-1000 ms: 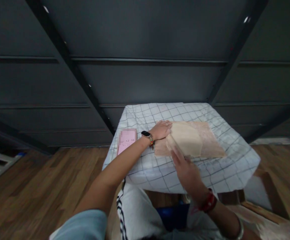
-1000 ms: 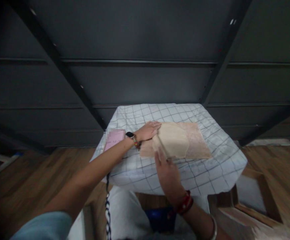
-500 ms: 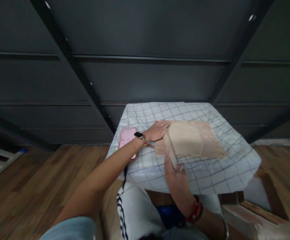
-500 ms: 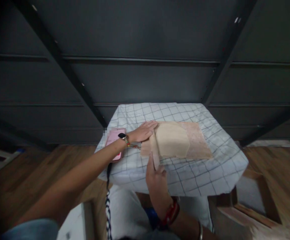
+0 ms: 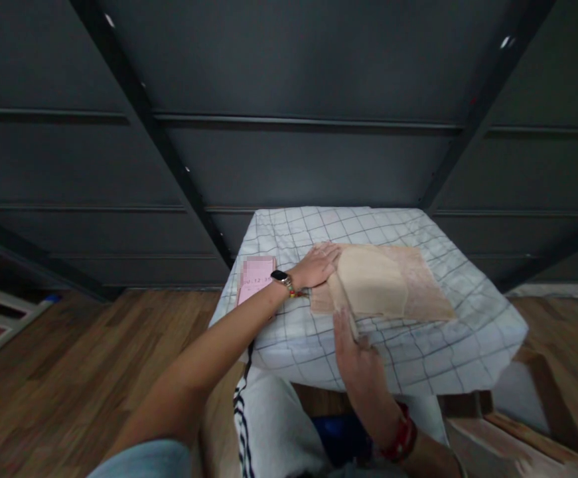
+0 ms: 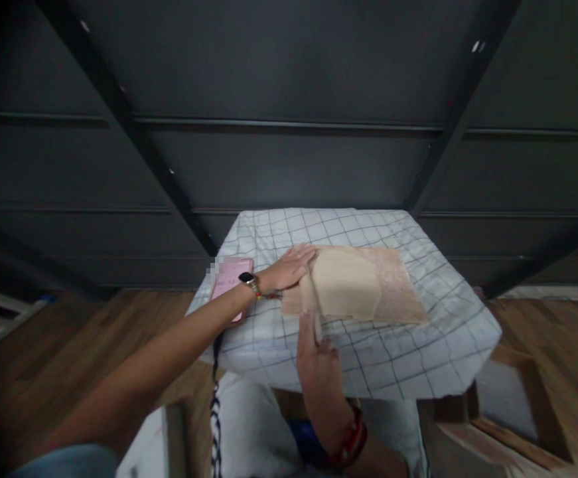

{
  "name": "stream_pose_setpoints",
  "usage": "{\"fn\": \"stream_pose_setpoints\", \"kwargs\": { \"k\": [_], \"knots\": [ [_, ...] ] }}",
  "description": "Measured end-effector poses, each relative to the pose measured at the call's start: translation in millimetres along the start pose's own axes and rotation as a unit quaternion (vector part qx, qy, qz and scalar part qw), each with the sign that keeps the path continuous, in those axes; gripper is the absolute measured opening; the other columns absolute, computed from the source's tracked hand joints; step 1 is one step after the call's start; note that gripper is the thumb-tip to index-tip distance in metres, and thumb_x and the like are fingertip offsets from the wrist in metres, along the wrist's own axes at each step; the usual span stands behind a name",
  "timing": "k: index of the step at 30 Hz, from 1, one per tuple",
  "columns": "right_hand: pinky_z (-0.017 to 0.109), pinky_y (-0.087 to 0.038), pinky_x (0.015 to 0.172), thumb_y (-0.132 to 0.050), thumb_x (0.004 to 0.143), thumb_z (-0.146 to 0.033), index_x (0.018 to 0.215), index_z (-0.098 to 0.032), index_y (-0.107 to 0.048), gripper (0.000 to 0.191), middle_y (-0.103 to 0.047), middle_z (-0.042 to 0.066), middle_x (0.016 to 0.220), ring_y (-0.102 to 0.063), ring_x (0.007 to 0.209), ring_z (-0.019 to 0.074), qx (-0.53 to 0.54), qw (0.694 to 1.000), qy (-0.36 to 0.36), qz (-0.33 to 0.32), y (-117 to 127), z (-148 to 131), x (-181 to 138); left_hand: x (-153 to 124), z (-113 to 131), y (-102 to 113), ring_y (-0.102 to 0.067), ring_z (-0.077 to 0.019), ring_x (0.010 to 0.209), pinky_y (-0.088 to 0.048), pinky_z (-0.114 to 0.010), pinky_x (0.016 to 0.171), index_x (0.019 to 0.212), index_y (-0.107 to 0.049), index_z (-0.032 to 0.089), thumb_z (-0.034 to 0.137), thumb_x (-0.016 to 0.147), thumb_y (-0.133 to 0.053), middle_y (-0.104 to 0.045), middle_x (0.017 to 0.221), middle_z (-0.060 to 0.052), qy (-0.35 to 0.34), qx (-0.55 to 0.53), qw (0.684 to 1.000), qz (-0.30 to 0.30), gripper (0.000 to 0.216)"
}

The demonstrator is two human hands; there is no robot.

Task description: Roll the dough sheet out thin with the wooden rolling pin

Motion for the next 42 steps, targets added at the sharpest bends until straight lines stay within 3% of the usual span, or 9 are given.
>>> {"fn": "stream_pose_setpoints", "kwargs": {
  "k": [7, 14, 20, 22, 28, 30, 33, 36, 42],
  "knots": [
    [0.022, -0.044, 0.035, -0.043, 0.084, -0.009, 0.128, -0.013, -0.055, 0.046, -0.058, 0.015, 0.127, -0.056, 0.042, 0.0087, -0.004, 1.0, -0.027, -0.002, -5.4, 67.3, 3.0, 29.0, 23.3, -6.5, -0.016, -0.0299, 0.14, -0.011, -0.05, 0.112, 0.135, -0.041, 0.005, 0.023, 0.091, -0.028, -0.033, 0.148, -0.013, 0.033, 0.038, 0.998, -0.027, 0.05],
    [0.024, -0.045, 0.037, -0.037, 0.073, 0.006, 0.134, -0.012, -0.047, 0.065, -0.051, 0.02, 0.133, -0.057, 0.045, 0.0102, -0.024, 1.0, 0.009, -0.01, 6.2, 10.8, 2.6, -2.2, 3.4, -4.4, -0.01, -0.0266, 0.141, -0.015, -0.043, 0.113, 0.144, -0.024, 0.007, 0.028, 0.093, -0.022, -0.021, 0.153, -0.011, 0.066, 0.012, 0.998, -0.011, 0.055],
    [0.024, -0.043, 0.037, -0.042, 0.088, -0.016, 0.125, -0.01, -0.056, 0.04, -0.06, 0.015, 0.125, -0.06, 0.049, 0.0112, 0.006, 1.0, -0.02, 0.013, -7.3, 67.3, -0.1, 21.4, 23.0, -4.6, -0.007, -0.0297, 0.141, -0.01, -0.049, 0.113, 0.141, -0.033, 0.004, 0.025, 0.089, -0.031, -0.023, 0.152, -0.014, 0.075, 0.037, 0.996, -0.012, 0.056],
    [0.024, -0.045, 0.039, -0.042, 0.088, -0.015, 0.125, -0.01, -0.055, 0.04, -0.06, 0.016, 0.124, -0.061, 0.052, 0.0118, 0.005, 0.999, -0.033, 0.029, -7.3, 69.0, -2.6, 18.1, 25.0, -4.6, -0.008, -0.0295, 0.141, -0.009, -0.049, 0.113, 0.14, -0.035, 0.005, 0.026, 0.089, -0.03, -0.024, 0.152, -0.013, 0.056, 0.037, 0.998, -0.012, 0.055],
    [0.025, -0.046, 0.038, -0.039, 0.075, 0.003, 0.138, -0.014, -0.042, 0.065, -0.048, 0.021, 0.136, -0.055, 0.045, 0.0094, 0.034, 0.999, 0.002, 0.003, 8.9, -0.4, -7.2, -15.0, 6.9, -3.3, -0.006, -0.0265, 0.142, -0.015, -0.046, 0.113, 0.146, -0.021, 0.008, 0.027, 0.091, -0.024, -0.018, 0.154, -0.011, 0.079, 0.014, 0.997, -0.006, 0.058],
    [0.024, -0.045, 0.038, -0.04, 0.078, 0.001, 0.136, -0.013, -0.045, 0.06, -0.046, 0.021, 0.138, -0.056, 0.045, 0.0089, 0.048, 0.999, 0.001, -0.015, 7.6, 5.9, -6.5, -6.4, 12.5, -3.4, -0.005, -0.0283, 0.142, -0.012, -0.05, 0.113, 0.145, -0.022, 0.006, 0.026, 0.09, -0.027, -0.017, 0.154, -0.012, 0.085, 0.022, 0.996, -0.008, 0.059],
    [0.024, -0.044, 0.039, -0.038, 0.09, -0.013, 0.127, -0.012, -0.055, 0.041, -0.053, 0.018, 0.132, -0.06, 0.049, 0.0107, 0.033, 0.999, -0.014, -0.025, -2.9, 47.9, -5.1, 19.4, 29.1, -4.1, -0.006, -0.0299, 0.142, -0.008, -0.053, 0.113, 0.143, -0.03, 0.005, 0.025, 0.085, -0.034, -0.018, 0.153, -0.013, 0.086, 0.041, 0.995, -0.005, 0.06],
    [0.025, -0.042, 0.04, -0.037, 0.095, -0.026, 0.122, -0.015, -0.059, 0.037, -0.063, 0.014, 0.121, -0.061, 0.049, 0.0116, 0.011, 0.998, -0.063, -0.02, -11.4, 85.2, -5.4, 30.6, 38.5, -5.6, -0.01, -0.0285, 0.141, -0.011, -0.049, 0.113, 0.141, -0.034, 0.006, 0.023, 0.083, -0.036, -0.022, 0.152, -0.012, 0.09, 0.048, 0.995, -0.007, 0.06],
    [0.025, -0.042, 0.043, -0.041, 0.092, -0.015, 0.131, -0.016, -0.051, 0.04, -0.057, 0.011, 0.13, -0.059, 0.049, 0.01, -0.02, 1.0, -0.006, -0.014, -5.9, 67.0, -10.3, -0.7, 28.9, -6.4, -0.018, -0.0262, 0.14, -0.017, -0.043, 0.113, 0.142, -0.033, 0.005, 0.026, 0.086, -0.034, -0.028, 0.15, -0.013, 0.092, 0.055, 0.994, -0.002, 0.06]
  ]
}}
Point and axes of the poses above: each hand's wrist, its own x-axis towards the middle knuckle, its own y-axis out of the back of the hand, z = x × y, the point moved 6 cm from there along x, towards the middle knuckle
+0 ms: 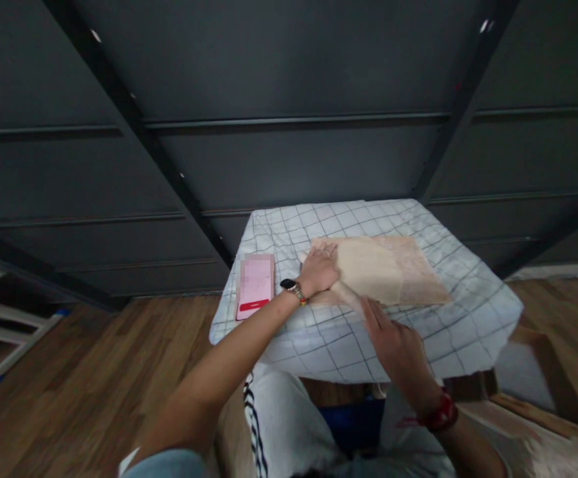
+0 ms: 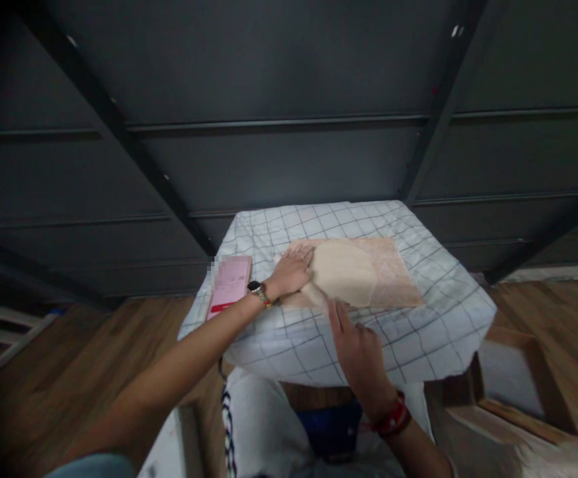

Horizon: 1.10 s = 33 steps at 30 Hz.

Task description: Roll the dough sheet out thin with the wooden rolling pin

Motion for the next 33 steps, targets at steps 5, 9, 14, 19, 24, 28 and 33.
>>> {"fn": "stream_pose_setpoints", "kwargs": {
  "k": [5, 9, 14, 19, 24, 28, 33],
  "knots": [
    [0.025, -0.043, 0.048, -0.044, 0.094, -0.028, 0.126, -0.016, -0.054, 0.036, -0.065, 0.007, 0.119, -0.063, 0.06, 0.0118, 0.046, 0.998, -0.027, 0.013, -6.0, 24.6, 10.1, 13.5, 1.3, 0.1, -0.022, -0.0267, 0.139, -0.022, -0.043, 0.111, 0.139, -0.036, 0.004, 0.026, 0.087, -0.032, -0.031, 0.149, -0.013, 0.044, -0.007, 0.999, 0.005, 0.057],
    [0.029, -0.046, 0.06, -0.045, 0.092, -0.02, 0.124, -0.011, -0.054, 0.035, -0.065, 0.011, 0.116, -0.063, 0.076, 0.0179, 0.031, 0.999, -0.033, 0.012, -7.0, 21.8, 5.3, 13.7, 4.9, 0.2, -0.024, -0.0266, 0.138, -0.022, -0.043, 0.111, 0.138, -0.038, 0.004, 0.026, 0.088, -0.031, -0.033, 0.148, -0.013, 0.025, 0.001, 1.0, 0.019, 0.055],
    [0.034, -0.045, 0.069, -0.043, 0.084, -0.004, 0.131, -0.013, -0.047, 0.048, -0.062, 0.011, 0.118, -0.058, 0.088, 0.0218, 0.039, 0.999, -0.026, -0.004, -6.2, 8.3, -1.3, 0.7, 0.1, 1.3, -0.024, -0.0262, 0.138, -0.02, -0.044, 0.112, 0.138, -0.038, 0.007, 0.026, 0.087, -0.034, -0.037, 0.146, -0.012, 0.005, 0.009, 0.999, 0.037, 0.054],
    [0.037, -0.044, 0.069, -0.044, 0.086, -0.01, 0.134, -0.011, -0.043, 0.048, -0.063, 0.014, 0.111, -0.056, 0.087, 0.0246, 0.045, 0.997, -0.061, -0.013, -12.5, 18.5, 5.7, 6.3, 0.9, 0.8, -0.029, -0.0267, 0.135, -0.027, -0.045, 0.108, 0.134, -0.043, 0.006, 0.025, 0.088, -0.033, -0.038, 0.144, -0.014, 0.029, -0.004, 0.999, 0.013, 0.051],
    [0.036, -0.042, 0.066, -0.039, 0.083, 0.0, 0.129, -0.012, -0.049, 0.049, -0.063, 0.012, 0.111, -0.055, 0.083, 0.0224, 0.026, 0.999, -0.032, 0.012, -1.8, -9.1, -6.3, -5.1, 0.6, 0.8, -0.023, -0.0248, 0.138, -0.019, -0.042, 0.112, 0.139, -0.037, 0.01, 0.027, 0.088, -0.034, -0.035, 0.147, -0.01, -0.018, 0.013, 0.999, 0.028, 0.054],
    [0.036, -0.041, 0.067, -0.042, 0.089, -0.012, 0.13, -0.008, -0.047, 0.041, -0.064, 0.012, 0.103, -0.054, 0.084, 0.0232, 0.038, 0.998, -0.041, 0.008, -7.1, 9.3, 2.9, 8.6, 4.2, 1.0, -0.028, -0.0251, 0.137, -0.026, -0.04, 0.11, 0.138, -0.038, 0.006, 0.026, 0.088, -0.034, -0.036, 0.146, -0.013, 0.007, 0.008, 1.0, 0.018, 0.054],
    [0.038, -0.04, 0.066, -0.04, 0.085, -0.007, 0.132, -0.009, -0.044, 0.047, -0.063, 0.014, 0.103, -0.054, 0.081, 0.0247, 0.028, 0.996, -0.072, 0.037, -5.4, 4.8, -5.0, -5.5, 7.5, 1.4, -0.031, -0.0249, 0.135, -0.028, -0.038, 0.108, 0.134, -0.043, 0.006, 0.025, 0.088, -0.034, -0.04, 0.144, -0.013, 0.001, 0.015, 0.999, 0.042, 0.051]
  ]
}}
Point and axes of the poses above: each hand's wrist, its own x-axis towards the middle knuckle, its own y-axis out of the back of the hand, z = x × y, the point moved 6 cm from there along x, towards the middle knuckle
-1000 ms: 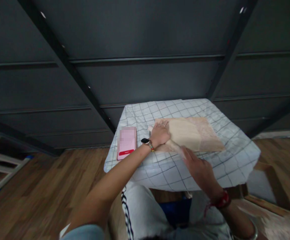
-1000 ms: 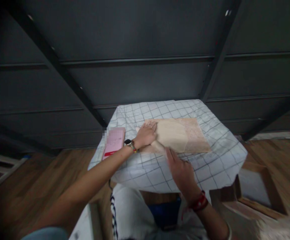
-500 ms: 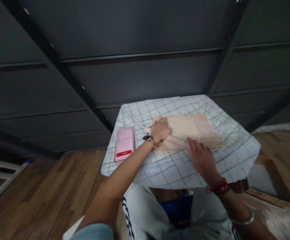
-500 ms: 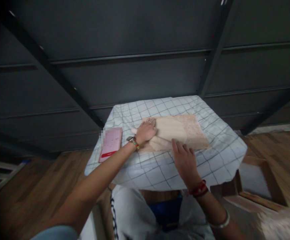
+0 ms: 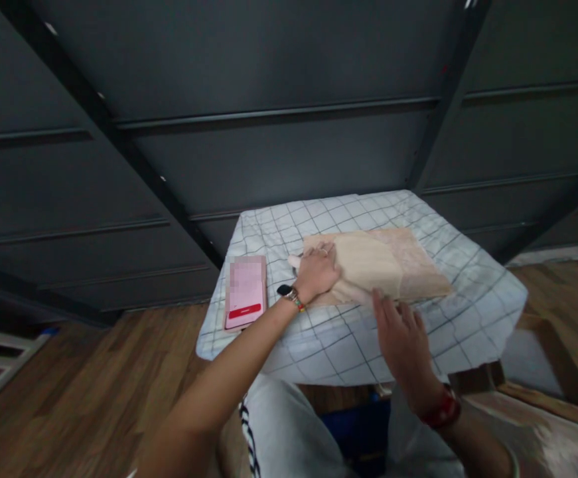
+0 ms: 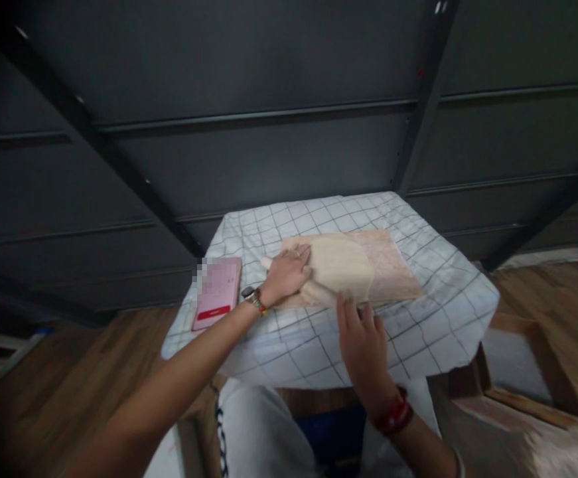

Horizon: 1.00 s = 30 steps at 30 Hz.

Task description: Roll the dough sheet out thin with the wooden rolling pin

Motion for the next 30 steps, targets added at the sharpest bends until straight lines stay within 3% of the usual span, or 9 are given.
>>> {"fn": "stream_pose_setpoints", "kwargs": {
  "k": [4, 9, 11, 14, 18, 24, 27, 30],
  "knots": [
    [0.037, -0.04, 0.067, -0.039, 0.082, -0.001, 0.129, -0.007, -0.047, 0.048, -0.063, 0.014, 0.104, -0.053, 0.08, 0.023, 0.014, 0.999, 0.039, 0.017, 5.6, -20.2, -11.9, -15.1, -3.6, 1.0, -0.027, -0.0249, 0.137, -0.024, -0.04, 0.11, 0.139, -0.037, 0.009, 0.026, 0.088, -0.035, -0.039, 0.145, -0.01, -0.021, 0.004, 1.0, 0.021, 0.054],
    [0.037, -0.039, 0.067, -0.041, 0.091, -0.017, 0.128, -0.007, -0.049, 0.039, -0.063, 0.013, 0.095, -0.054, 0.083, 0.0245, 0.011, 1.0, -0.008, -0.008, -5.3, 12.7, 13.0, 14.3, -0.3, -0.9, -0.04, -0.0235, 0.129, -0.035, -0.035, 0.103, 0.126, -0.05, 0.008, 0.025, 0.089, -0.033, -0.048, 0.137, -0.013, 0.029, 0.002, 1.0, -0.001, 0.045],
    [0.038, -0.039, 0.066, -0.04, 0.09, -0.014, 0.126, -0.006, -0.05, 0.038, -0.063, 0.014, 0.097, -0.054, 0.083, 0.0255, -0.007, 1.0, -0.019, 0.002, -4.1, 14.0, 13.1, 15.8, 2.0, -0.6, -0.043, -0.024, 0.127, -0.036, -0.036, 0.102, 0.123, -0.053, 0.008, 0.025, 0.089, -0.034, -0.05, 0.135, -0.013, 0.032, 0.004, 0.999, -0.007, 0.043],
    [0.038, -0.042, 0.065, -0.038, 0.085, -0.003, 0.126, -0.006, -0.05, 0.042, -0.062, 0.016, 0.105, -0.055, 0.083, 0.025, -0.021, 1.0, 0.001, 0.023, 3.4, -7.1, -3.3, -2.4, 2.0, 3.2, -0.035, -0.0258, 0.132, -0.03, -0.04, 0.107, 0.128, -0.049, 0.008, 0.025, 0.088, -0.035, -0.046, 0.139, -0.012, 0.009, 0.003, 1.0, 0.027, 0.046],
    [0.037, -0.046, 0.067, -0.04, 0.083, 0.001, 0.124, -0.011, -0.053, 0.045, -0.064, 0.013, 0.098, -0.057, 0.078, 0.0219, 0.03, 0.998, 0.042, 0.03, 11.1, -37.2, -24.3, -31.8, -6.6, 2.8, -0.029, -0.0246, 0.136, -0.021, -0.042, 0.112, 0.136, -0.042, 0.008, 0.022, 0.087, -0.034, -0.043, 0.142, -0.01, 0.012, -0.029, 0.997, 0.064, 0.051],
    [0.033, -0.051, 0.073, -0.048, 0.078, 0.005, 0.126, -0.017, -0.054, 0.053, -0.063, 0.013, 0.102, -0.06, 0.083, 0.0198, 0.117, 0.988, 0.081, 0.056, 13.2, -50.9, -34.7, -52.4, -21.3, -2.1, -0.027, -0.0205, 0.137, -0.024, -0.039, 0.113, 0.135, -0.043, 0.008, 0.024, 0.093, -0.025, -0.042, 0.142, -0.012, 0.019, -0.066, 0.994, 0.088, 0.048],
    [0.032, -0.052, 0.077, -0.046, 0.081, 0.002, 0.125, -0.019, -0.055, 0.049, -0.062, 0.012, 0.106, -0.06, 0.091, 0.0204, 0.166, 0.979, 0.098, 0.063, 13.2, -43.2, -28.3, -56.1, -28.7, -0.4, -0.026, -0.0197, 0.138, -0.025, -0.039, 0.113, 0.135, -0.043, 0.01, 0.027, 0.096, -0.021, -0.042, 0.143, -0.011, 0.03, -0.06, 0.995, 0.079, 0.048],
    [0.029, -0.051, 0.083, -0.041, 0.087, -0.004, 0.127, -0.017, -0.053, 0.043, -0.06, 0.011, 0.108, -0.059, 0.098, 0.0185, 0.251, 0.961, 0.09, 0.067, 15.2, -11.9, 1.1, -49.8, -31.3, 7.5, -0.029, -0.0174, 0.137, -0.024, -0.036, 0.113, 0.134, -0.044, 0.011, 0.029, 0.098, -0.018, -0.044, 0.142, -0.01, 0.031, -0.043, 0.996, 0.068, 0.048]
  ]
}}
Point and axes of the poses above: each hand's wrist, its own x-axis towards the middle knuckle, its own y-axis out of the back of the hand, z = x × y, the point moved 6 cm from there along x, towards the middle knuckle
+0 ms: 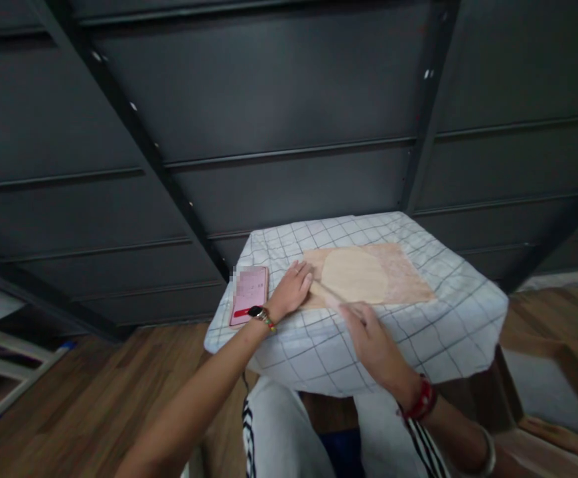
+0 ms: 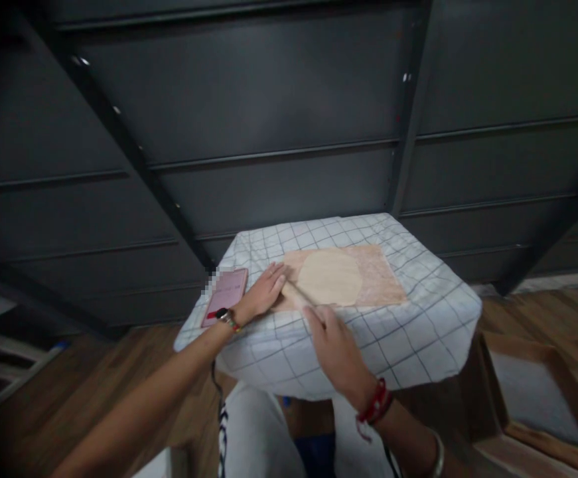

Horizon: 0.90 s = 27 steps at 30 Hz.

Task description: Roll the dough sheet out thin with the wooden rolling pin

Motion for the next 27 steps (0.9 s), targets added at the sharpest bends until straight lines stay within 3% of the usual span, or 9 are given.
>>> {"fn": "stream_pose_setpoints", "kwargs": {
  "k": [4, 7, 10, 13, 18, 21, 25, 27],
  "knots": [
    [0.03, -0.047, 0.091, -0.039, 0.091, -0.013, 0.121, -0.012, -0.056, 0.035, -0.06, 0.011, 0.11, -0.058, 0.104, 0.0174, 0.07, 0.997, -0.016, 0.018, 24.4, 70.8, 50.6, 22.0, 5.7, 9.4, -0.034, -0.0157, 0.134, -0.022, -0.033, 0.114, 0.128, -0.05, 0.01, 0.03, 0.099, -0.017, -0.049, 0.137, -0.01, -0.022, 0.018, 1.0, -0.001, 0.049],
    [0.03, -0.043, 0.093, -0.031, 0.094, -0.019, 0.117, -0.008, -0.059, 0.037, -0.062, 0.011, 0.112, -0.057, 0.108, 0.0167, 0.066, 0.996, 0.024, -0.056, 23.0, 110.7, 75.2, 35.8, 10.1, 5.1, -0.04, -0.0163, 0.13, -0.026, -0.033, 0.111, 0.125, -0.054, 0.014, 0.03, 0.099, -0.017, -0.052, 0.134, -0.008, -0.041, 0.026, 0.999, -0.017, 0.048],
    [0.03, -0.045, 0.09, -0.038, 0.092, -0.019, 0.112, -0.008, -0.063, 0.033, -0.066, 0.011, 0.107, -0.06, 0.103, 0.0178, 0.043, 0.992, 0.056, -0.101, 13.5, 129.1, 82.1, 44.2, 8.9, -6.6, -0.047, -0.0161, 0.124, -0.032, -0.031, 0.107, 0.124, -0.055, 0.016, 0.031, 0.099, -0.018, -0.056, 0.13, -0.006, -0.03, 0.022, 0.999, -0.028, 0.046],
    [0.033, -0.045, 0.088, -0.049, 0.088, -0.019, 0.11, -0.012, -0.065, 0.028, -0.067, 0.012, 0.107, -0.059, 0.103, 0.021, 0.015, 0.984, 0.071, -0.162, -2.2, 129.3, 85.0, 53.3, 3.8, -15.9, -0.049, -0.017, 0.122, -0.037, -0.03, 0.102, 0.122, -0.056, 0.018, 0.031, 0.098, -0.021, -0.058, 0.127, -0.005, -0.007, 0.03, 0.999, -0.02, 0.044],
    [0.03, -0.042, 0.09, -0.047, 0.09, -0.021, 0.119, -0.01, -0.058, 0.033, -0.063, 0.014, 0.114, -0.056, 0.107, 0.0201, 0.013, 0.969, 0.082, -0.231, -17.7, 106.7, 97.5, 81.1, -0.2, -19.8, -0.042, -0.0192, 0.129, -0.032, -0.032, 0.106, 0.125, -0.054, 0.021, 0.025, 0.096, -0.023, -0.052, 0.135, -0.003, -0.038, 0.063, 0.997, -0.02, 0.043],
    [0.027, -0.044, 0.082, -0.044, 0.092, -0.026, 0.116, -0.011, -0.058, 0.031, -0.063, 0.014, 0.11, -0.06, 0.099, 0.0194, -0.019, 0.964, 0.058, -0.26, -24.7, 90.9, 95.0, 102.7, -1.5, -22.2, -0.037, -0.0214, 0.132, -0.027, -0.037, 0.108, 0.129, -0.052, 0.023, 0.025, 0.094, -0.025, -0.049, 0.138, -0.002, -0.056, 0.062, 0.995, -0.047, 0.044],
    [0.026, -0.043, 0.057, -0.036, 0.095, -0.027, 0.101, -0.01, -0.06, 0.03, -0.064, 0.013, 0.09, -0.064, 0.071, 0.0182, -0.148, 0.963, -0.019, -0.226, -26.1, 73.6, 80.6, 123.8, -3.1, -29.7, -0.033, -0.0192, 0.134, -0.025, -0.032, 0.109, 0.133, -0.049, 0.023, 0.026, 0.092, -0.028, -0.047, 0.14, 0.002, -0.084, 0.03, 0.993, -0.082, 0.046],
    [0.027, -0.04, 0.052, -0.038, 0.094, -0.023, 0.092, -0.009, -0.059, 0.025, -0.063, 0.012, 0.081, -0.063, 0.064, 0.018, -0.199, 0.96, -0.021, -0.194, -24.3, 58.7, 74.3, 125.8, -5.9, -34.1, -0.035, -0.0174, 0.134, -0.026, -0.028, 0.107, 0.136, -0.046, 0.025, 0.029, 0.091, -0.029, -0.045, 0.141, 0.004, -0.102, 0.017, 0.99, -0.097, 0.048]
  ]
}}
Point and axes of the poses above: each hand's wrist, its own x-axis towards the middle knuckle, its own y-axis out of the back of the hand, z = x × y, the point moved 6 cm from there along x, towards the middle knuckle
